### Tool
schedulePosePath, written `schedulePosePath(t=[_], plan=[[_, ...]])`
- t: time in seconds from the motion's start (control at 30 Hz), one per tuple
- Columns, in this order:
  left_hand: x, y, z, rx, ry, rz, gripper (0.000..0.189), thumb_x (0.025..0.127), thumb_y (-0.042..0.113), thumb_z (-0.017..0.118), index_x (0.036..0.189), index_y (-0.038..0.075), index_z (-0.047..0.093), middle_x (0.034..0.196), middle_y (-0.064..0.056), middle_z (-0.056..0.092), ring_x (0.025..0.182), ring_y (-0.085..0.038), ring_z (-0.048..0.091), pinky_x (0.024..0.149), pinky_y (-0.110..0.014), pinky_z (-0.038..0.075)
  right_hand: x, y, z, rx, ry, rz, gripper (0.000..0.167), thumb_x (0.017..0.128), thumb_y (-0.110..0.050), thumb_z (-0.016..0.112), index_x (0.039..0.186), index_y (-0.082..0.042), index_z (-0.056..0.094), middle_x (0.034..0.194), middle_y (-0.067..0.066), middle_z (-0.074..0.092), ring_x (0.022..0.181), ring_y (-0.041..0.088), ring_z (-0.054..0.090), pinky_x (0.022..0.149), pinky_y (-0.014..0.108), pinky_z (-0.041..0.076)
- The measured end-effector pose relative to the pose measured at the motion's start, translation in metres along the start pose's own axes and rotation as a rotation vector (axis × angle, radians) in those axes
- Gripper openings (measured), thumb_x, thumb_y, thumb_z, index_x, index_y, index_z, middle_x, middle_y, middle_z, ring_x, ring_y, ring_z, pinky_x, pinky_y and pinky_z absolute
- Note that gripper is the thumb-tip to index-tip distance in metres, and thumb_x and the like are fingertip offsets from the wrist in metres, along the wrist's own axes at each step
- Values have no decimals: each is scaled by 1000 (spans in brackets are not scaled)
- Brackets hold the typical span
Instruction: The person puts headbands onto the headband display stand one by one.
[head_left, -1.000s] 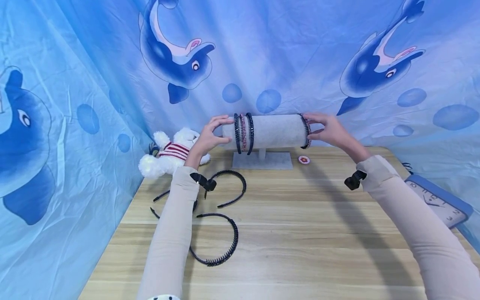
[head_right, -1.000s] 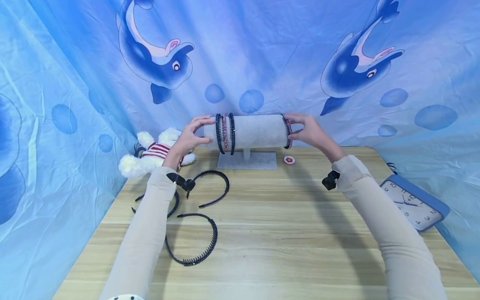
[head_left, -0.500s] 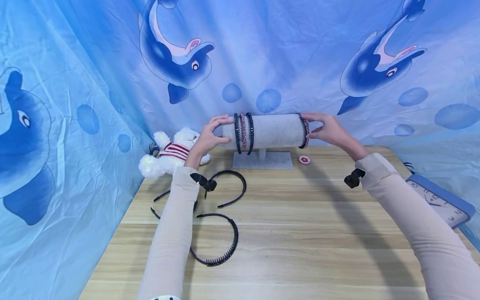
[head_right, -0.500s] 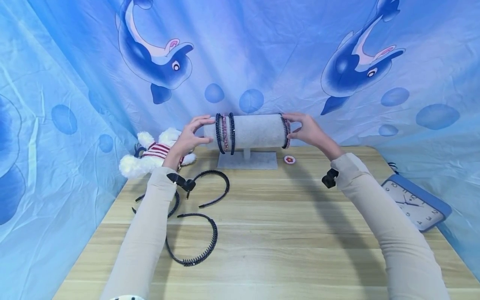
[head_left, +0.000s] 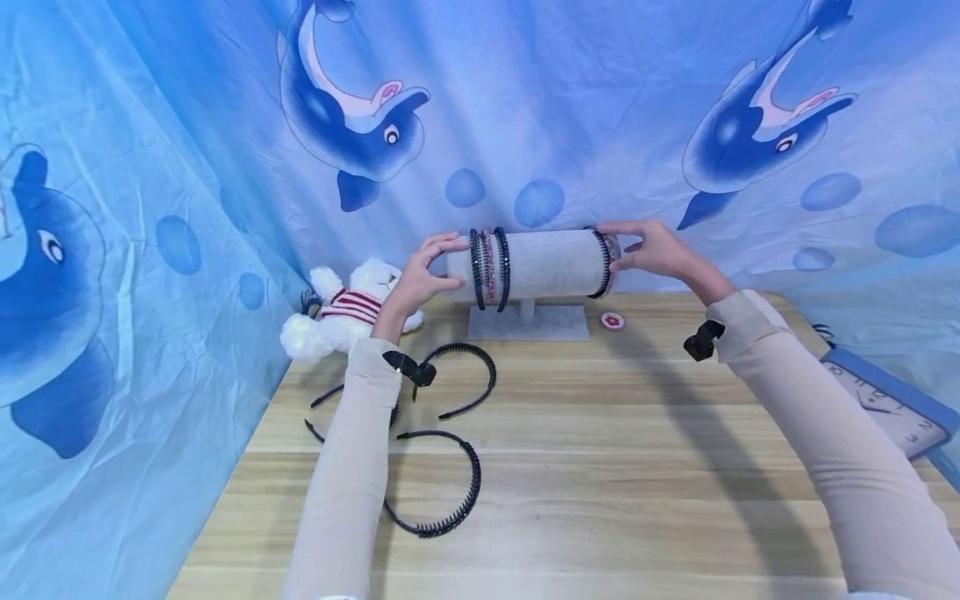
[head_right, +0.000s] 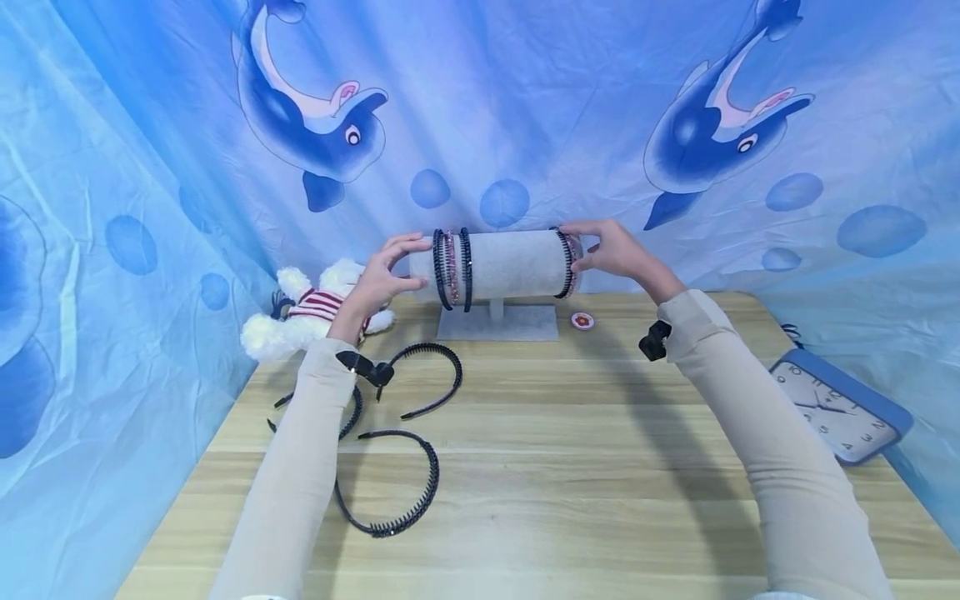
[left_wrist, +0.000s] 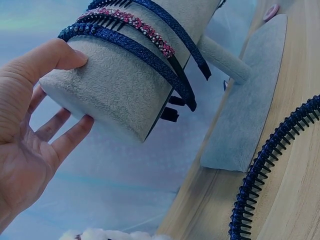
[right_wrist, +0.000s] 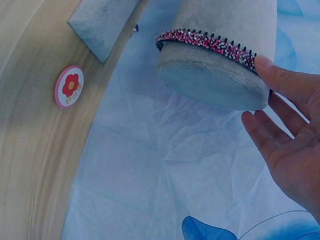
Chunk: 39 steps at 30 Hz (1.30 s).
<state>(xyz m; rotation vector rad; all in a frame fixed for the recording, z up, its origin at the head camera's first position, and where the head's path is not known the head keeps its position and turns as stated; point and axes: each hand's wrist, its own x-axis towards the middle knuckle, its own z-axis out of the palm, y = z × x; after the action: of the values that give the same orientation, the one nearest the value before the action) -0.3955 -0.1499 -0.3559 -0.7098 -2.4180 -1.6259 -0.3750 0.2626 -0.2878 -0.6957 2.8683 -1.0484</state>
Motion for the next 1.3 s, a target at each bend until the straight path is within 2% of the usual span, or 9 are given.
schedulePosePath(t=[0.2,0.37,0.5,0.67,0.77,0.97,1.1,1.2,1.3], plan=[[-1,2,2,8,-4,4,60,81,5,81,136,16,63,159,5,42,151,-19,31,128,-56,17,4,-3,-4,-4,-42,11,68,90,-1,73,152,-6,46,161,19,39,148,45,34,118,61,37],[-1,4,3,-2,-7,4,60,82,5,81,138,14,62,160,4,40,152,-20,30,128,-56,16,11,-9,-5,-39,-59,7,68,90,-4,74,152,-7,46,160,21,40,147,47,34,119,62,35],[-1,9,3,-8,-22,-2,62,82,3,80,140,10,60,163,-3,37,153,-26,28,128,-59,13,17,-12,-5,-59,-64,-33,65,89,-2,75,149,-1,49,155,24,45,147,45,36,121,63,30],[0,10,3,-10,-20,2,62,81,2,80,140,10,60,163,-5,37,153,-27,27,127,-60,12,23,-19,-7,-86,-91,-27,62,90,-4,74,147,1,50,154,25,47,148,43,34,119,63,33],[0,7,4,-15,-6,14,61,81,3,81,138,13,62,162,0,39,152,-23,29,128,-58,13,25,-24,-9,-96,-112,-8,62,90,-4,74,148,0,50,155,25,46,150,43,32,117,61,35],[0,7,5,-4,0,7,59,80,5,82,136,17,64,158,6,43,150,-19,32,127,-56,17,28,-30,-7,-113,-123,6,62,91,-6,74,148,-1,50,154,24,48,146,41,37,110,57,41],[0,6,4,4,3,15,59,80,4,81,135,17,64,158,5,43,149,-19,33,127,-57,19,29,-30,-2,-108,-94,2,60,90,-6,75,146,-2,53,152,23,50,143,42,41,114,59,40],[0,4,3,2,5,16,60,80,3,81,135,16,64,158,4,43,149,-20,33,127,-58,19,27,-29,3,-102,-58,-21,57,90,-5,75,143,-1,56,148,24,54,134,41,50,109,57,44],[0,1,1,0,3,7,60,80,3,81,136,16,64,158,4,43,149,-20,33,127,-57,19,23,-28,7,-88,-17,-47,57,88,-4,77,142,0,57,146,25,56,130,41,52,107,58,45]])
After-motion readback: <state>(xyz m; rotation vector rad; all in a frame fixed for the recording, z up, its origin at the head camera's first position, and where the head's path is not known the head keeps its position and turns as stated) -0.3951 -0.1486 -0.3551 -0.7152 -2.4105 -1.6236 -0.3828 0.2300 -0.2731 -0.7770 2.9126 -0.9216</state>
